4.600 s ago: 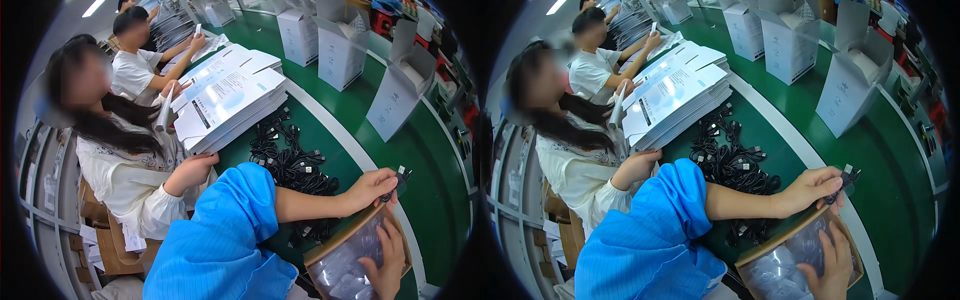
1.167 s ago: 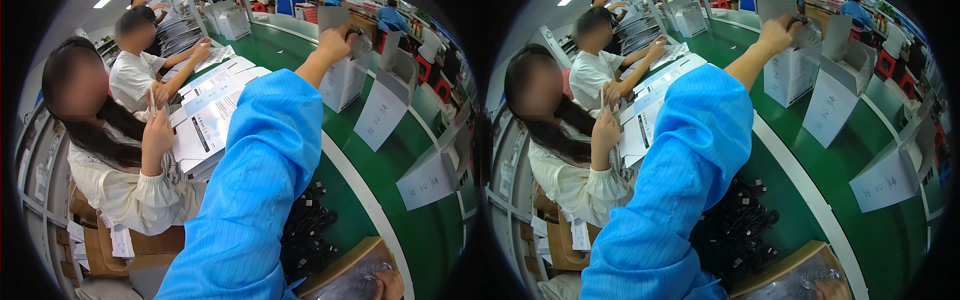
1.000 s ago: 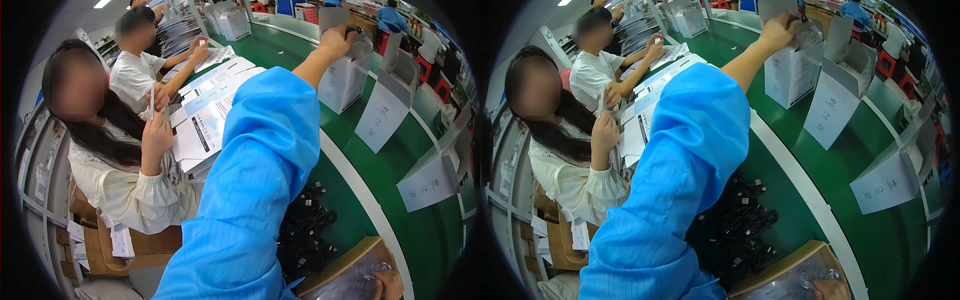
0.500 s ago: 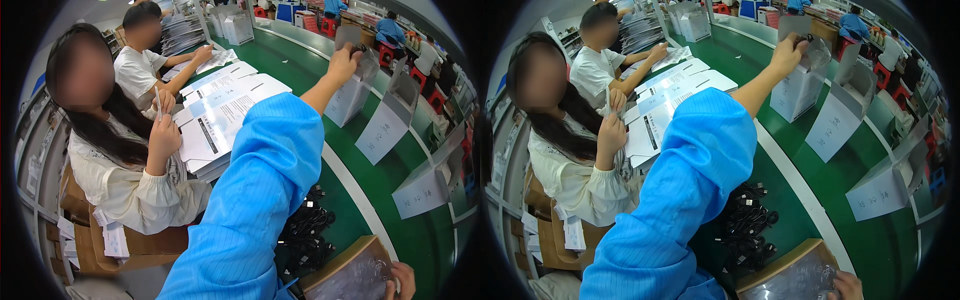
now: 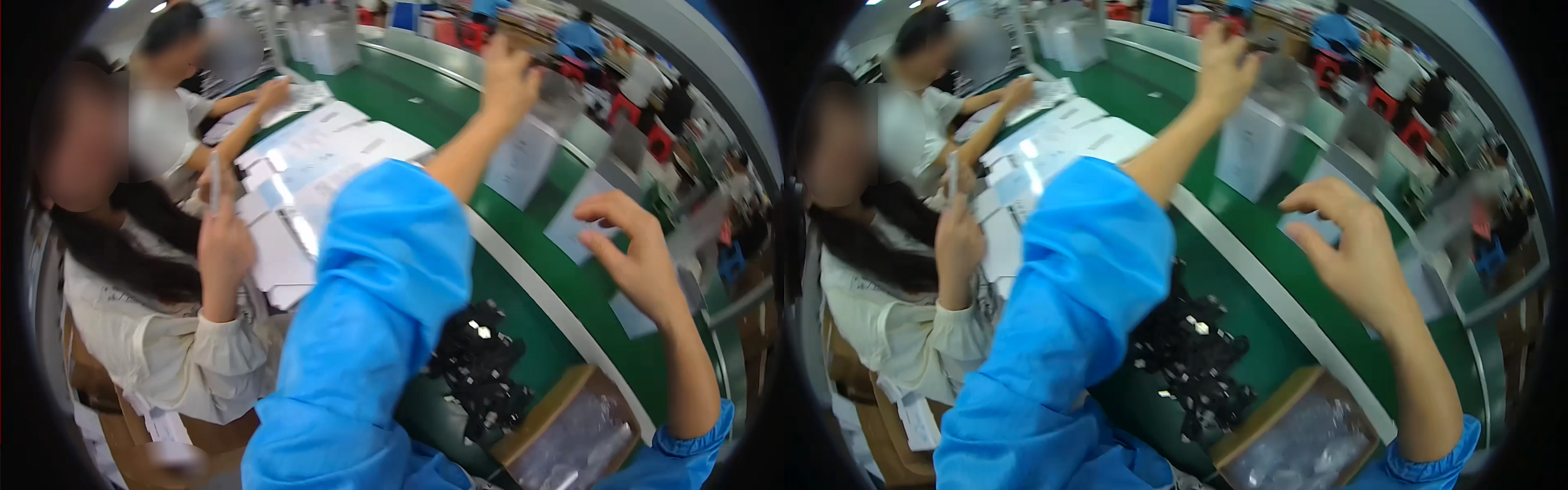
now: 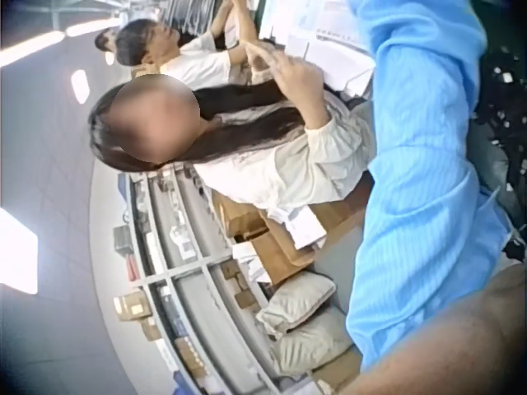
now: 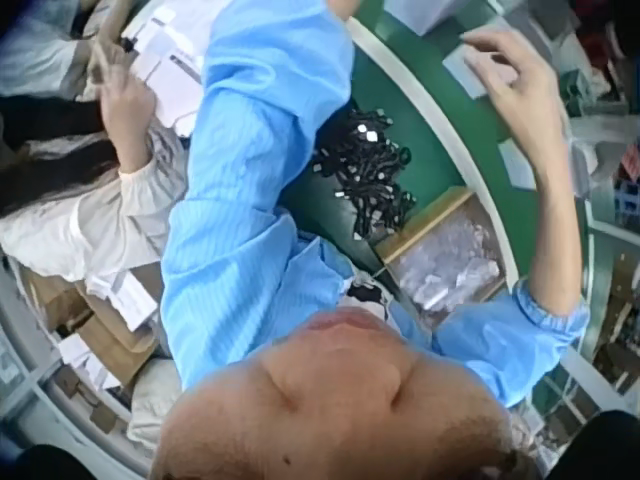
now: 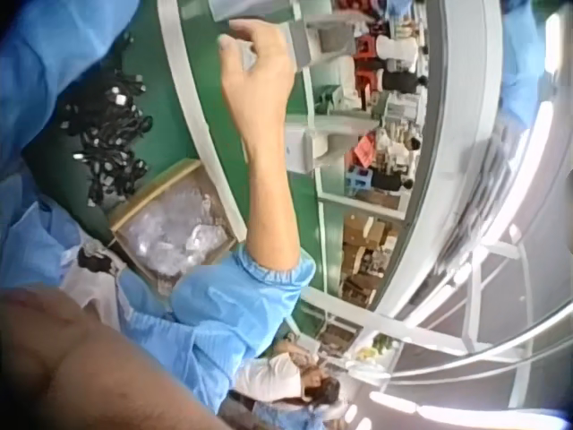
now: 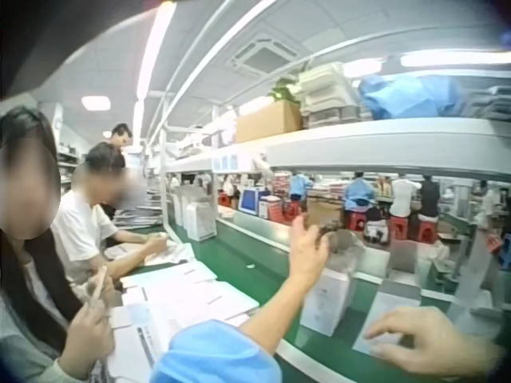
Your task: Packaging black power cables and small electronic accessories into white cardboard boxes on a factory assembly line.
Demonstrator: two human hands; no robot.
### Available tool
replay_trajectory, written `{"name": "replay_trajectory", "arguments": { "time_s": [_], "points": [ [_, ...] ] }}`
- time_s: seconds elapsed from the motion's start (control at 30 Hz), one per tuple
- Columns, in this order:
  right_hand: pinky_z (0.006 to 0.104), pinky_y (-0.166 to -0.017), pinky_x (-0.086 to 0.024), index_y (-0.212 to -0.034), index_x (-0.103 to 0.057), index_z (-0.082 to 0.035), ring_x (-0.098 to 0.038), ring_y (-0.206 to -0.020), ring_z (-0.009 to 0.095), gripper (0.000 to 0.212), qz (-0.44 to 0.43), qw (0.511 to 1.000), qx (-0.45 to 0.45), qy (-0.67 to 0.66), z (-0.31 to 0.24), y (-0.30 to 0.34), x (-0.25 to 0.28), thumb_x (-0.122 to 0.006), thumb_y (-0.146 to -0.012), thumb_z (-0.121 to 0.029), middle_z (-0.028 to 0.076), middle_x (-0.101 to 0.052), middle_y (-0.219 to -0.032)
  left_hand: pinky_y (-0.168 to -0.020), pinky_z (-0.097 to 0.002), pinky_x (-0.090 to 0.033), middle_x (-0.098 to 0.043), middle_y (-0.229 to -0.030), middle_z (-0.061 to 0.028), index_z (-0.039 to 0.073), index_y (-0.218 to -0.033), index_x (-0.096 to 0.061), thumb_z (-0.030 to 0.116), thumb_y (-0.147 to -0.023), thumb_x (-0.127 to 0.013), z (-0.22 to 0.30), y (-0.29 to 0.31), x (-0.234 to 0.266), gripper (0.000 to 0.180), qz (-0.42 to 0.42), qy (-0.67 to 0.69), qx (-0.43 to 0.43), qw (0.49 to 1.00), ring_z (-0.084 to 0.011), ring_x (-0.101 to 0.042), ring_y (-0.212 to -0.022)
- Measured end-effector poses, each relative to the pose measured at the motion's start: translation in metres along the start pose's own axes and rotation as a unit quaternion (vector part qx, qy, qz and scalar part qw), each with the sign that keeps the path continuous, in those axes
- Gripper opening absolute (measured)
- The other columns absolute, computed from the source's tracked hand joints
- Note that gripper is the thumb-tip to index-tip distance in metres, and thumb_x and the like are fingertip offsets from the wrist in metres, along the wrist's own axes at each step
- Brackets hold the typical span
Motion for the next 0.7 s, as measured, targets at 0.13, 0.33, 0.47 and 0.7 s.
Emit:
{"name": "replay_trajectory", "arguments": {
  "time_s": [0.13,0.33,0.47,0.7],
  "points": [
    [0.0334,-0.083,-0.046,-0.098,-0.06,0.002,-0.06,-0.093,0.027,0.017,0.038,0.998,-0.025,0.032,0.043,-0.079,-0.018,-0.058,-0.083,-0.005,0.013,-0.061,-0.1,-0.076,-0.0485,-0.046,-0.063,-0.094,-0.02,0.002,-0.092,-0.061,0.014,-0.075,-0.068,-0.014,0.009,-0.032,0.022,-0.116,0.108,0.23,0.96,-0.0405,-0.059,-0.09],
    [0.0391,-0.08,-0.047,-0.104,-0.061,0.004,-0.062,-0.09,0.035,0.029,0.074,0.945,-0.105,0.302,0.137,-0.162,-0.04,-0.062,-0.081,-0.014,0.021,-0.064,-0.098,-0.075,-0.0493,-0.046,-0.062,-0.092,-0.0207,0.0,-0.09,-0.059,0.014,-0.076,-0.068,-0.024,0.008,-0.034,0.022,-0.118,0.122,0.275,0.946,-0.041,-0.06,-0.088],
    [0.041,-0.077,-0.049,-0.093,-0.067,0.001,-0.063,-0.084,0.037,0.031,0.038,0.966,-0.132,0.22,0.157,-0.194,-0.04,-0.069,-0.073,-0.022,0.021,-0.066,-0.09,-0.072,-0.0476,-0.048,-0.066,-0.084,-0.0206,-0.001,-0.085,-0.063,0.013,-0.077,-0.066,-0.029,0.012,-0.021,0.016,-0.056,0.107,0.278,0.953,-0.0409,-0.062,-0.082],
    [0.0382,-0.074,-0.049,-0.089,-0.068,0.004,-0.066,-0.078,0.03,0.043,-0.066,0.97,-0.165,0.165,0.185,-0.213,-0.034,-0.076,-0.061,-0.028,0.02,-0.068,-0.083,-0.075,-0.0479,-0.047,-0.063,-0.087,-0.0217,-0.003,-0.086,-0.059,0.011,-0.077,-0.066,-0.029,0.016,-0.025,0.017,-0.064,0.121,0.28,0.95,-0.0415,-0.06,-0.086]
  ]
}}
Point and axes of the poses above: each hand's wrist, its own y-axis away from the middle knuckle, its own x-axis out of the back of the hand, z = x × y, the point moved 9 cm from there along -y, towards the middle knuckle
